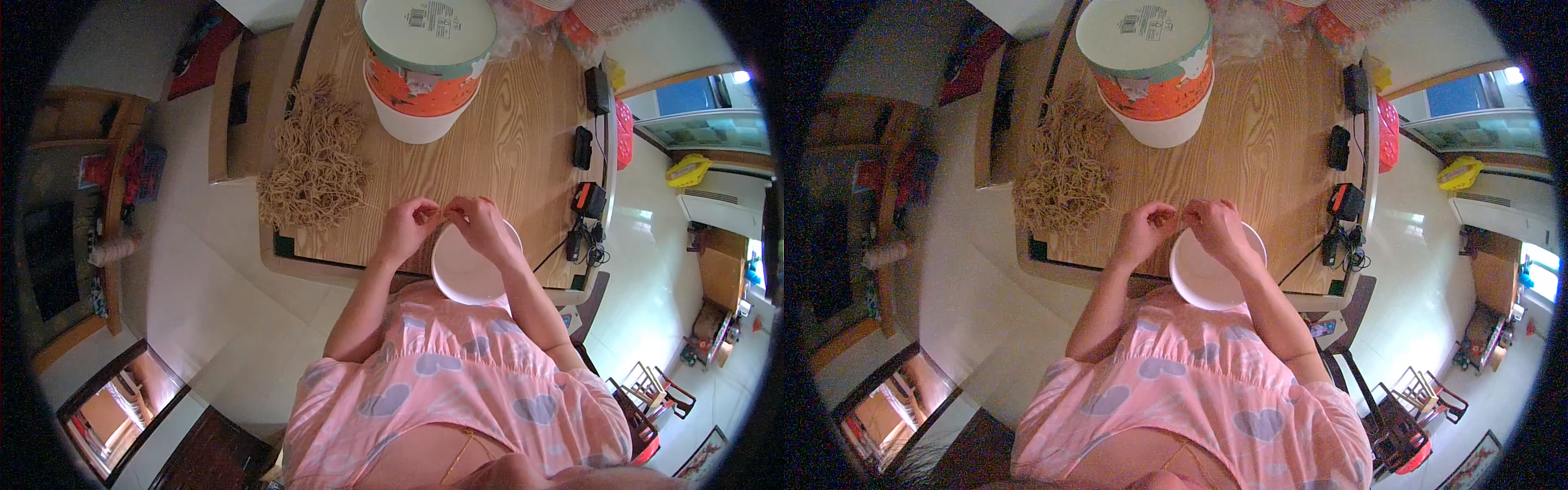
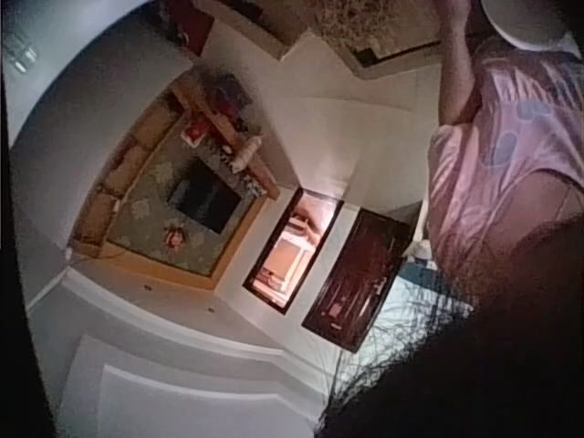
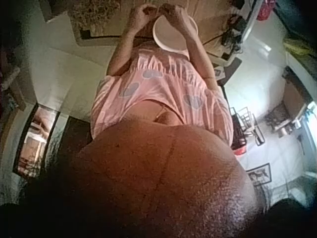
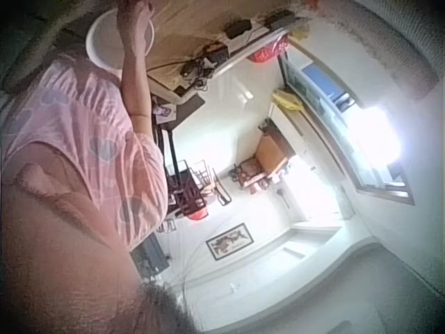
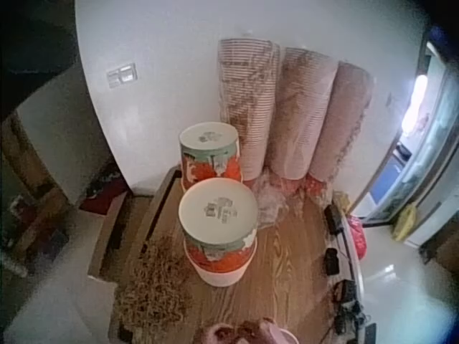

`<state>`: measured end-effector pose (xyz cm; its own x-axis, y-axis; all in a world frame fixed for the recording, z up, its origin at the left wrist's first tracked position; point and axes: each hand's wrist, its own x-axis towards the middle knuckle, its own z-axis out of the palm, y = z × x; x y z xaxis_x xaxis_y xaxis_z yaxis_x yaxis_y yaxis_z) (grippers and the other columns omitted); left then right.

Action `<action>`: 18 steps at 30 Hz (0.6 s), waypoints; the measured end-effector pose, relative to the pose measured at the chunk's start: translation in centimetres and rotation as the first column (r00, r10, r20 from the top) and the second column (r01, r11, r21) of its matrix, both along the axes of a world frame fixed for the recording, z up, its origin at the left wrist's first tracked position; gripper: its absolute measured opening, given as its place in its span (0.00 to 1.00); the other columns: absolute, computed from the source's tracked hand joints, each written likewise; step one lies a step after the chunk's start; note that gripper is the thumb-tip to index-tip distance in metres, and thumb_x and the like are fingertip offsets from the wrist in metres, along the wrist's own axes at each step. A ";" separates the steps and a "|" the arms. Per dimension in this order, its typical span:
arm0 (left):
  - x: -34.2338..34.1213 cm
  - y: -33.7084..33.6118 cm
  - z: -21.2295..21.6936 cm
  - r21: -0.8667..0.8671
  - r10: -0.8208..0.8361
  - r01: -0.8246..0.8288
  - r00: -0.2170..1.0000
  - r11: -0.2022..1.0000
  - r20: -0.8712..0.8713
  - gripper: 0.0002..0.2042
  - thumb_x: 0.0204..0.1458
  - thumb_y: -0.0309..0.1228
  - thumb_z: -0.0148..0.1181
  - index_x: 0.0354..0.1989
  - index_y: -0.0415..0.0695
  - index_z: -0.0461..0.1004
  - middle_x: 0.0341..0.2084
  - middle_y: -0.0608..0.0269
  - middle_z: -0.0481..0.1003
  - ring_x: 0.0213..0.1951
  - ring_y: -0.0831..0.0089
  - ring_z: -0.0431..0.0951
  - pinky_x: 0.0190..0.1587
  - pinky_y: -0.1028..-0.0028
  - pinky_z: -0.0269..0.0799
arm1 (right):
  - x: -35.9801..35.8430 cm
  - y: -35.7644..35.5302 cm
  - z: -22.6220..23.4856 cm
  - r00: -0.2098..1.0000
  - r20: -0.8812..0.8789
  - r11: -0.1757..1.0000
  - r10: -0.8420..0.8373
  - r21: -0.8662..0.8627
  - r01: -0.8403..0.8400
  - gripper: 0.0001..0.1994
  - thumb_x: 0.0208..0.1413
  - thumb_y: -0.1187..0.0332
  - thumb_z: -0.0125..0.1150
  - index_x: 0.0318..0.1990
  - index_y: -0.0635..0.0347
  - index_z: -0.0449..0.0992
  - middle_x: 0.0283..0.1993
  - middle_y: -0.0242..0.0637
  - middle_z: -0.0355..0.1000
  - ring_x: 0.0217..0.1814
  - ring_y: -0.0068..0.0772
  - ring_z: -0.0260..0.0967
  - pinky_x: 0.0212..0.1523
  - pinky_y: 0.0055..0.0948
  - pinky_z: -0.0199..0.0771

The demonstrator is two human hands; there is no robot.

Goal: Packaging paper cups into plastic bags and adding paper filler material for shipping.

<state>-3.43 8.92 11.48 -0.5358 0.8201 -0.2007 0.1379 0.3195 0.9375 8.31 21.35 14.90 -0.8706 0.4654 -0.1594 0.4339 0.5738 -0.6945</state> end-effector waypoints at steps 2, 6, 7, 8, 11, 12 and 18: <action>-0.2 -0.3 0.0 -0.004 0.000 0.000 0.999 1.000 0.034 0.08 0.45 0.26 0.62 0.34 0.39 0.75 0.25 0.57 0.77 0.28 0.72 0.77 0.32 0.75 0.72 | 0.0 0.0 -0.3 0.999 0.042 1.000 -0.008 -0.005 0.009 0.07 0.50 0.69 0.55 0.31 0.65 0.74 0.29 0.46 0.73 0.32 0.48 0.71 0.39 0.37 0.68; -0.4 -0.9 -0.9 0.013 0.001 -0.002 1.000 1.000 0.024 0.08 0.47 0.27 0.61 0.35 0.39 0.76 0.25 0.57 0.77 0.27 0.74 0.77 0.30 0.76 0.71 | 0.0 -0.2 -0.1 1.000 0.011 1.000 0.008 -0.014 -0.008 0.07 0.50 0.70 0.55 0.31 0.66 0.74 0.28 0.46 0.73 0.31 0.48 0.71 0.37 0.37 0.69; -0.5 -0.9 -0.8 0.017 0.009 -0.009 1.000 1.000 0.018 0.08 0.48 0.27 0.60 0.35 0.39 0.76 0.25 0.57 0.77 0.27 0.75 0.77 0.30 0.76 0.71 | 0.1 -0.2 -0.2 1.000 0.008 1.000 0.004 -0.017 -0.004 0.07 0.50 0.70 0.56 0.31 0.65 0.74 0.28 0.46 0.73 0.31 0.48 0.71 0.37 0.37 0.69; -0.5 -0.8 -0.8 0.017 0.008 -0.008 1.000 1.000 0.018 0.08 0.48 0.27 0.60 0.35 0.39 0.76 0.25 0.57 0.77 0.27 0.75 0.77 0.30 0.76 0.71 | 0.1 -0.2 -0.3 1.000 0.006 1.000 -0.001 -0.021 0.001 0.07 0.49 0.70 0.56 0.31 0.65 0.74 0.28 0.46 0.73 0.31 0.48 0.71 0.38 0.37 0.69; -0.3 -0.3 -0.6 -0.010 0.024 -0.024 1.000 1.000 0.006 0.07 0.49 0.28 0.59 0.34 0.39 0.75 0.24 0.57 0.76 0.27 0.70 0.76 0.30 0.73 0.71 | 0.1 -0.1 0.1 1.000 0.010 1.000 -0.013 -0.023 0.013 0.07 0.50 0.70 0.56 0.31 0.65 0.73 0.28 0.46 0.72 0.31 0.47 0.71 0.38 0.37 0.69; 0.0 -0.1 -0.7 0.032 0.050 -0.047 0.992 0.998 -0.116 0.06 0.49 0.28 0.59 0.33 0.40 0.75 0.25 0.57 0.75 0.27 0.66 0.76 0.30 0.71 0.71 | 0.1 0.0 0.0 1.000 0.011 1.000 -0.016 -0.024 0.016 0.07 0.50 0.70 0.56 0.31 0.65 0.73 0.28 0.46 0.72 0.31 0.47 0.71 0.38 0.37 0.69; 1.3 1.2 -1.9 0.151 0.182 -0.125 0.863 0.981 -0.470 0.06 0.50 0.30 0.57 0.30 0.40 0.73 0.27 0.57 0.73 0.28 0.61 0.74 0.31 0.67 0.70 | -0.4 -0.2 -0.4 1.000 0.022 0.991 0.016 0.130 -0.019 0.07 0.51 0.69 0.54 0.32 0.64 0.72 0.28 0.48 0.72 0.32 0.49 0.70 0.37 0.38 0.69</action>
<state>-2.17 10.07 9.62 -0.6632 0.7208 0.2015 0.5373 0.2712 0.7986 7.91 21.13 14.55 -0.8759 0.4681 -0.1166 0.4366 0.6665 -0.6042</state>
